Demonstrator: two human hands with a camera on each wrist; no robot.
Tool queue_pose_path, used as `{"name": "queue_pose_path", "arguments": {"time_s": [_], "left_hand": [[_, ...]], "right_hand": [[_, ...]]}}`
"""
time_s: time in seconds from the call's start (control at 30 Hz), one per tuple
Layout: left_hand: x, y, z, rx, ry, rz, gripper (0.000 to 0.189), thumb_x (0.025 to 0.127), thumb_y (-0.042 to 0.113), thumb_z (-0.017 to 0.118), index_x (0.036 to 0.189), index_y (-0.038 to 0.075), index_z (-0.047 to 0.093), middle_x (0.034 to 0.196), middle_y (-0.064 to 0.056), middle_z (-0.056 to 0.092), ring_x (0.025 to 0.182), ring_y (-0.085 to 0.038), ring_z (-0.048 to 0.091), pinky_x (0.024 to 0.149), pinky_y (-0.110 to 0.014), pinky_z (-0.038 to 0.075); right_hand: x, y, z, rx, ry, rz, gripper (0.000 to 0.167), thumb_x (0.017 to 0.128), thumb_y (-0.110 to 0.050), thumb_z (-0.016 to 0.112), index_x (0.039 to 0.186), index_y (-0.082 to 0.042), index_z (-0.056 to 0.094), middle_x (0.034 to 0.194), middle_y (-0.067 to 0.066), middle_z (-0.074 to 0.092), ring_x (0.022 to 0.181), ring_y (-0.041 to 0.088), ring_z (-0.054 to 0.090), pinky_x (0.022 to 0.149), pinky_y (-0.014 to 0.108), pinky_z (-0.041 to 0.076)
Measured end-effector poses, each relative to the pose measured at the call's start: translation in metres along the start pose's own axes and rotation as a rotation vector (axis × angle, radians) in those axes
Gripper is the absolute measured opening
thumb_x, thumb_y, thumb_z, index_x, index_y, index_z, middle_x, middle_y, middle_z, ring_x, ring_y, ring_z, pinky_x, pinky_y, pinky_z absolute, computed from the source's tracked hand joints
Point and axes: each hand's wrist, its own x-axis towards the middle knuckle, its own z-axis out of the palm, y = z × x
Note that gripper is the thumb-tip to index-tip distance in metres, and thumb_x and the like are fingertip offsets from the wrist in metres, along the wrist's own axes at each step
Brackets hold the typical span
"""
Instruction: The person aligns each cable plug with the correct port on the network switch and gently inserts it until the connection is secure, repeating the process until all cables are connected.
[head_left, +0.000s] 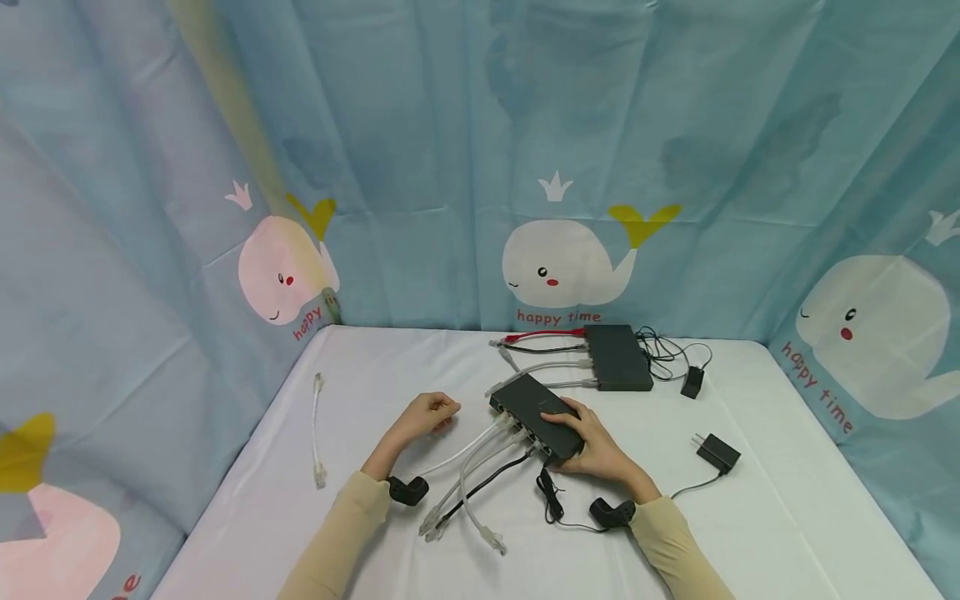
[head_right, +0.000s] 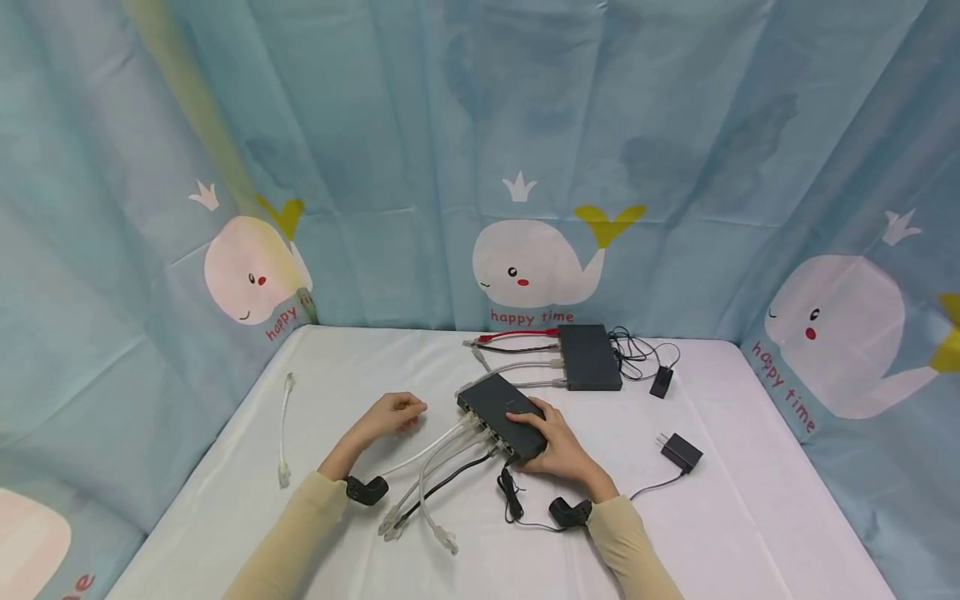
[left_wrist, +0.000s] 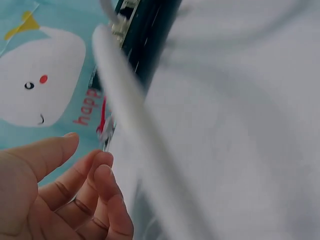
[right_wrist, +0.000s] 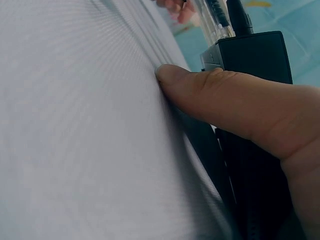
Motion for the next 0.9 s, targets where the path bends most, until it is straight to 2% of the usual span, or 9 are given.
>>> {"name": "queue_pose_path", "arguments": {"time_s": [0.27, 0.53, 0.7, 0.9], "left_hand": [[-0.009, -0.014, -0.022, 0.033, 0.082, -0.006, 0.025, 0.094, 0.019, 0.056, 0.098, -0.005, 0.062, 0.078, -0.019, 0.062, 0.062, -0.024, 0.055, 0.055, -0.034, 0.047], [-0.017, -0.032, -0.041, 0.122, 0.138, -0.066, 0.021, 0.093, 0.019, 0.057, 0.096, -0.001, 0.063, 0.074, -0.015, 0.06, 0.058, -0.018, 0.051, 0.052, -0.027, 0.042], [-0.025, -0.042, -0.056, 0.176, 0.196, -0.085, 0.02, 0.093, 0.018, 0.057, 0.096, -0.001, 0.063, 0.077, -0.012, 0.06, 0.063, -0.019, 0.054, 0.054, -0.026, 0.043], [-0.034, -0.051, -0.079, 0.291, 0.274, -0.108, 0.022, 0.092, 0.018, 0.057, 0.097, -0.003, 0.062, 0.087, -0.014, 0.062, 0.072, -0.021, 0.054, 0.06, -0.028, 0.043]], "right_hand": [[0.0, 0.0, 0.0, -0.003, 0.003, 0.005, 0.08, 0.061, -0.059, 0.078, 0.132, -0.036, 0.05, 0.148, 0.018, 0.025, 0.13, 0.04, 0.029, 0.093, 0.062, 0.033], [0.0, 0.0, 0.001, 0.006, 0.0, 0.017, 0.079, 0.061, -0.061, 0.076, 0.132, -0.039, 0.049, 0.149, 0.017, 0.024, 0.13, 0.039, 0.028, 0.093, 0.062, 0.033], [-0.001, 0.001, 0.001, -0.001, 0.009, 0.004, 0.079, 0.061, -0.058, 0.078, 0.132, -0.038, 0.049, 0.148, 0.019, 0.026, 0.129, 0.04, 0.03, 0.092, 0.063, 0.034], [-0.001, -0.001, 0.0, -0.01, 0.017, -0.014, 0.08, 0.061, -0.052, 0.082, 0.132, -0.033, 0.05, 0.147, 0.021, 0.026, 0.127, 0.042, 0.031, 0.09, 0.063, 0.035]]}}
